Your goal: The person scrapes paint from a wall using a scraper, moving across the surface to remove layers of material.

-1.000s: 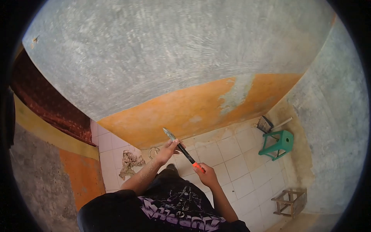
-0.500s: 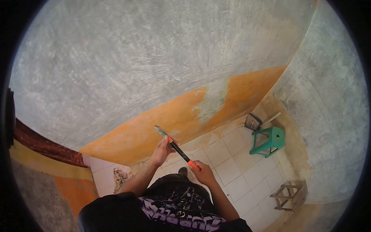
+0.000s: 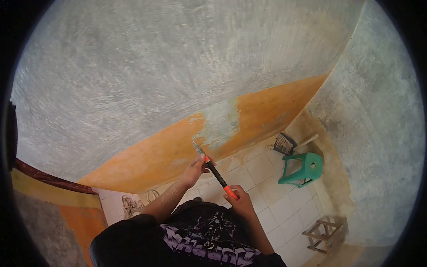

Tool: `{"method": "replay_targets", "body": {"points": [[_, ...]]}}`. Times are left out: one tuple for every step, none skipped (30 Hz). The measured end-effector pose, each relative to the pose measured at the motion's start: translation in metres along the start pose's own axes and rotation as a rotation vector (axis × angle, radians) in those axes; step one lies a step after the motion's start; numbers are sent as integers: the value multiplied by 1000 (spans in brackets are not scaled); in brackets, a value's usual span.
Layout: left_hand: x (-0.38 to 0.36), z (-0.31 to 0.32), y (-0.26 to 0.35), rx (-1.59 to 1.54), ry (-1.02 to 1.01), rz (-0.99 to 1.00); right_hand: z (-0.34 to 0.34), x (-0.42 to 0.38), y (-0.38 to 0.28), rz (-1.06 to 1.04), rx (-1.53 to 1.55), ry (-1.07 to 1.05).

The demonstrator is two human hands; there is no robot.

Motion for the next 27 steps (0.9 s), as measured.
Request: {"method": "replay_targets", "body": {"points": [[9, 15, -2, 6, 9, -2, -20, 2, 0, 0, -24, -7], [19, 31, -4, -2, 18, -1, -39, 5, 1, -10, -32, -16], [29, 47, -6, -12, 28, 3, -59, 10, 1, -22, -42, -27], [40, 63, -7, -22, 42, 7, -79, 15, 1, -34, -52, -41], [50, 79, -7, -37, 43, 14, -99, 19, 1, -18, -45, -71], [60, 94, -7, -51, 49, 20, -118, 25, 1, -1, -36, -106], [69, 107, -8, -62, 57, 26, -133, 31, 1, 15, -27, -143], [79, 118, -11, -127, 69, 45, -145, 36, 1, 71, 18, -191], [92, 128, -14, -193, 81, 71, -158, 41, -2, 124, 57, -239], [103, 137, -14, -259, 97, 98, -167, 49, -3, 181, 95, -290], [111, 144, -12, -352, 114, 132, -174, 59, -6, 181, 97, -331], [118, 150, -9, -446, 133, 165, -177, 67, -9, 187, 99, -374], [121, 155, -2, -542, 152, 199, -180, 74, -10, 197, 102, -416], [124, 159, 4, -660, 150, 182, -180, 82, -12, 211, 138, -454], [124, 166, 23, -778, 143, 170, -179, 91, -14, 223, 174, -489], [127, 169, 34, -894, 131, 162, -179, 99, -15, 232, 209, -523], [134, 168, 35, -917, 123, 180, -180, 107, -14, 255, 245, -547], [142, 165, 36, -936, 116, 201, -180, 116, -15, 275, 280, -573], [149, 159, 40, -952, 107, 221, -178, 125, -18, 295, 317, -598], [155, 154, 40, -956, 128, 227, -176, 132, -23, 281, 299, -620], [161, 151, 42, -963, 144, 228, -175, 139, -29, 268, 280, -636], [167, 150, 46, -972, 154, 231, -177, 145, -36, 253, 259, -647], [174, 148, 49, -969, 174, 232, -179, 151, -39, 258, 251, -641], [182, 146, 54, -946, 182, 241, -180, 160, -42, 259, 243, -634], [189, 145, 58, -925, 192, 248, -182, 167, -44, 262, 236, -626], [195, 144, 60, -903, 205, 253, -184, 176, -47, 243, 195, -607], [203, 141, 62, -877, 234, 272, -185, 184, -51, 225, 154, -590]]}}
Point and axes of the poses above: each hand's wrist, its own x-axis towards the middle knuckle, its own z-axis out of the palm, y = z × x, the point moved 7 cm from there along x, towards the middle knuckle, and after that the axes turned 1 degree about x, right-handed, at the moved point
